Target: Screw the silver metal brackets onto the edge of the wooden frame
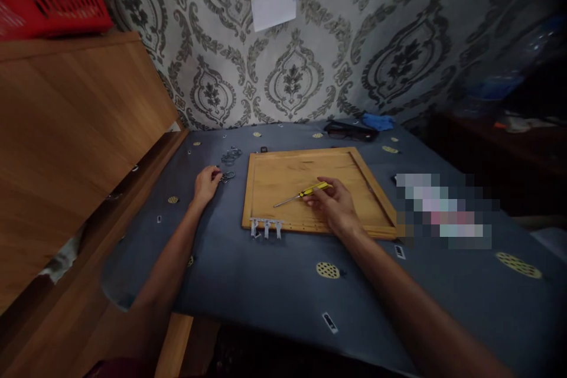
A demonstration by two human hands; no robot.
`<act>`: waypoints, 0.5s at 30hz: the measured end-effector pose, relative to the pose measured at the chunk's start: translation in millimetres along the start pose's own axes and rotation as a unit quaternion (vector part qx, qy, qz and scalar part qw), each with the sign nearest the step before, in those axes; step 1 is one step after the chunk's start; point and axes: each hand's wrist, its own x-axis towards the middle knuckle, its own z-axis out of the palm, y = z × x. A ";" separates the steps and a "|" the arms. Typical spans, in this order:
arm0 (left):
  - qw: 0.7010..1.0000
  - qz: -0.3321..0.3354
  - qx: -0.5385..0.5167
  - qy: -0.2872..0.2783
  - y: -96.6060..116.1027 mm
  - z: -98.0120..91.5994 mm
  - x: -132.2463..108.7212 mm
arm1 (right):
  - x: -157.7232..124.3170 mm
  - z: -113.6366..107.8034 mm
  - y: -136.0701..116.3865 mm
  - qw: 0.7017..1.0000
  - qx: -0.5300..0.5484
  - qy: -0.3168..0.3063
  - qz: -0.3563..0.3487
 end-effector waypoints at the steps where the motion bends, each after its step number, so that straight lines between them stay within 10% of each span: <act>1: 1.000 -0.003 -0.003 -0.003 -1.3 1.4 -0.3 | -0.1 -0.1 0.7 1.000 -0.005 0.003 -0.002; 15: 0.985 -0.091 -0.144 0.023 -19.3 4.9 9.9 | -5.4 -0.7 9.8 0.995 -0.086 0.011 -0.054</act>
